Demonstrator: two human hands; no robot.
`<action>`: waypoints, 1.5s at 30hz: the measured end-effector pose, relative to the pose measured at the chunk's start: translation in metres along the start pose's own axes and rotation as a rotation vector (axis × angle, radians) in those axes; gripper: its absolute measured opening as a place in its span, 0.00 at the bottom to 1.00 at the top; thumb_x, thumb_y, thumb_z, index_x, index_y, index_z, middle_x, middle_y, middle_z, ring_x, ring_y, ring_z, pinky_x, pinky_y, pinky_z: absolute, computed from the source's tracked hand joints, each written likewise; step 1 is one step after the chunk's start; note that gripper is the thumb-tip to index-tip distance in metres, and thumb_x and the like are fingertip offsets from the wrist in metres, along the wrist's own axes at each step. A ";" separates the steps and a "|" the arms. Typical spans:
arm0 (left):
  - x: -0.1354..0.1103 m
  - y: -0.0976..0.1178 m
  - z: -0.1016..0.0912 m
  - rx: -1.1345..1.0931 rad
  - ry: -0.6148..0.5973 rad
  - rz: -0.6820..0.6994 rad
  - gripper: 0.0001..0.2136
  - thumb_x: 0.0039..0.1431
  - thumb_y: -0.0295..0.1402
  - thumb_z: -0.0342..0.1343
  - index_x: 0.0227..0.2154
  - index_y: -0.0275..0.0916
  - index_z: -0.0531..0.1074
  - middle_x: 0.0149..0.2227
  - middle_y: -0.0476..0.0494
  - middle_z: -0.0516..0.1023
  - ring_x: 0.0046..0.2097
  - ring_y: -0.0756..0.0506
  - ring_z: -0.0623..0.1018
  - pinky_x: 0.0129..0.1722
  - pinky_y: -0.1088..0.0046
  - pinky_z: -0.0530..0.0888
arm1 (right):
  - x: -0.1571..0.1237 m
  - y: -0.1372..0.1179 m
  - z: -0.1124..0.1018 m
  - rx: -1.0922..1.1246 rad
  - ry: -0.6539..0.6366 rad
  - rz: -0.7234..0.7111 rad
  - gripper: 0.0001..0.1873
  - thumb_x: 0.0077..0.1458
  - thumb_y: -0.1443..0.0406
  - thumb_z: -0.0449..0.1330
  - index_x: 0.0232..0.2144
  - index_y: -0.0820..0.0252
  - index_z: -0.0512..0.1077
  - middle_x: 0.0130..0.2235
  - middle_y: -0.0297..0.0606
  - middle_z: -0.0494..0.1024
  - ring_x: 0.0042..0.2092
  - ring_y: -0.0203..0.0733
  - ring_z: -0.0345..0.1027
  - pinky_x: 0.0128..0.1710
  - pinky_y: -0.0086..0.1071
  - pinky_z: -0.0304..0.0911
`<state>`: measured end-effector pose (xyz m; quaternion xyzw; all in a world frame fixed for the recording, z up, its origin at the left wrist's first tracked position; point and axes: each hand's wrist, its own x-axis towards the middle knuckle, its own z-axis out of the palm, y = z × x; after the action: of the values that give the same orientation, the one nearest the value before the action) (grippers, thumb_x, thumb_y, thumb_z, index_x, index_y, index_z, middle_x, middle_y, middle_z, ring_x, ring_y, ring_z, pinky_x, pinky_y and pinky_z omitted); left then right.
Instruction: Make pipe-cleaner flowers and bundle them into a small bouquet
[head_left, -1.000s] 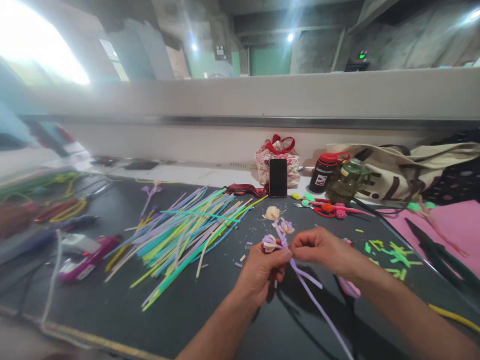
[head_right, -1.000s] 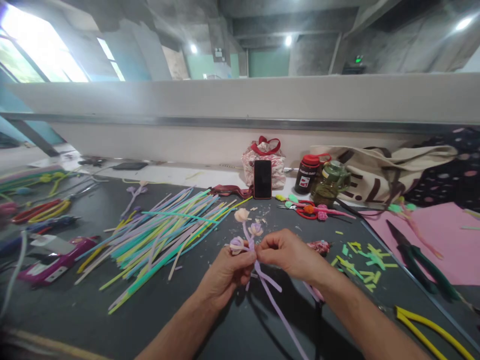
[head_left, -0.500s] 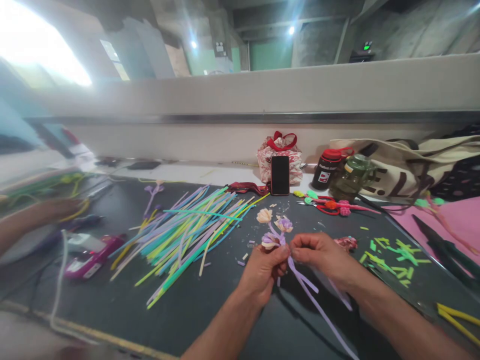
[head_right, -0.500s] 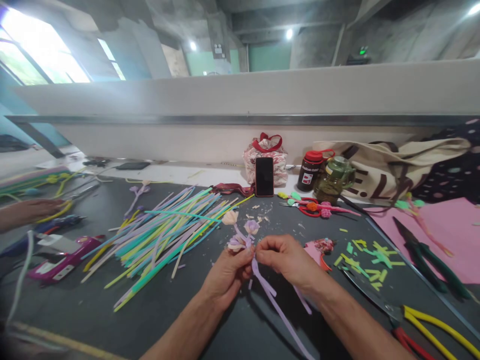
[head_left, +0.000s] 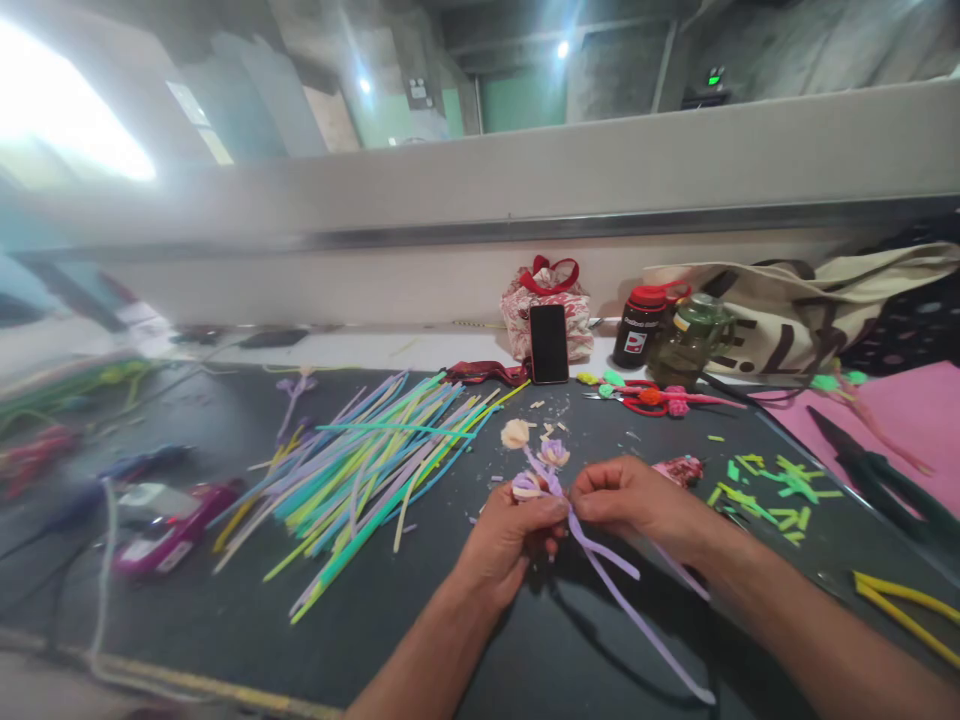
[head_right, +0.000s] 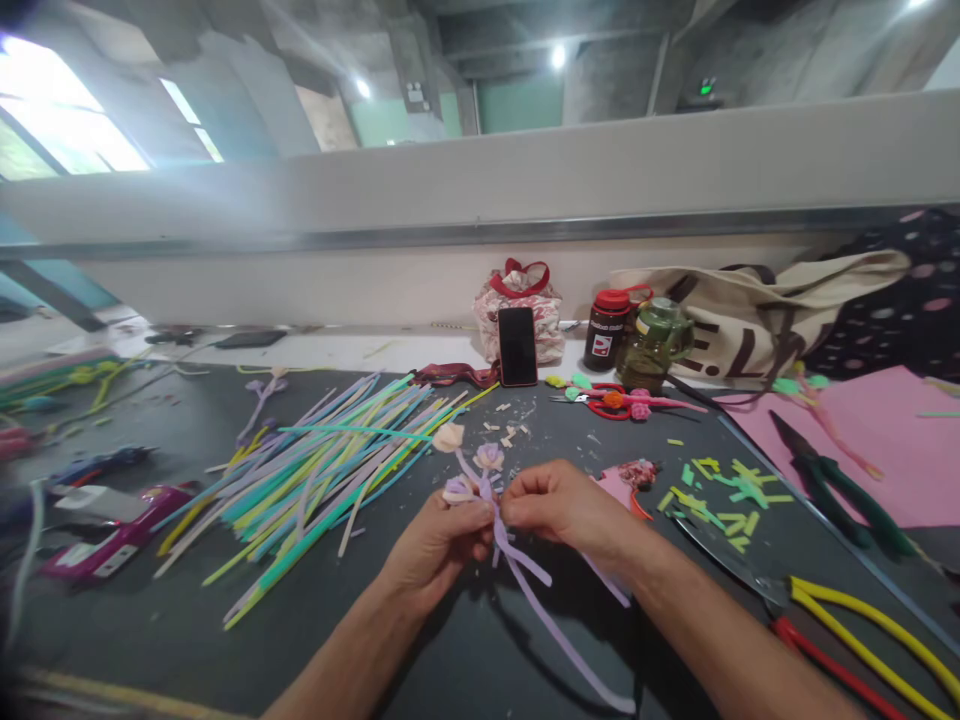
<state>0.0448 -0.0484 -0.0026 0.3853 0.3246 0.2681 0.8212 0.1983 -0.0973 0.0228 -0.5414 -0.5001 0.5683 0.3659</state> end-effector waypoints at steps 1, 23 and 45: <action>0.001 -0.001 0.000 -0.016 0.017 0.005 0.07 0.36 0.30 0.62 0.19 0.32 0.70 0.15 0.51 0.66 0.18 0.56 0.65 0.16 0.83 0.62 | -0.002 -0.002 0.001 -0.082 0.037 -0.034 0.08 0.47 0.64 0.55 0.20 0.62 0.66 0.17 0.24 0.57 0.20 0.28 0.45 0.19 0.25 0.41; 0.004 -0.008 0.003 -0.133 0.291 0.135 0.10 0.35 0.28 0.63 0.22 0.34 0.67 0.19 0.54 0.65 0.21 0.56 0.64 0.18 0.83 0.61 | 0.003 0.003 0.022 -1.228 0.436 -0.442 0.11 0.56 0.67 0.49 0.26 0.58 0.70 0.27 0.34 0.71 0.26 0.35 0.64 0.25 0.28 0.49; 0.003 -0.009 0.001 -0.164 0.221 0.156 0.10 0.35 0.29 0.64 0.22 0.34 0.69 0.21 0.52 0.69 0.21 0.56 0.66 0.19 0.82 0.62 | 0.008 0.002 0.018 -0.943 0.392 -0.483 0.08 0.51 0.69 0.53 0.22 0.61 0.67 0.24 0.33 0.68 0.26 0.33 0.61 0.25 0.25 0.50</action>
<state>0.0489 -0.0519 -0.0098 0.3095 0.3589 0.3975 0.7858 0.1801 -0.0930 0.0171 -0.6119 -0.7323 0.0725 0.2901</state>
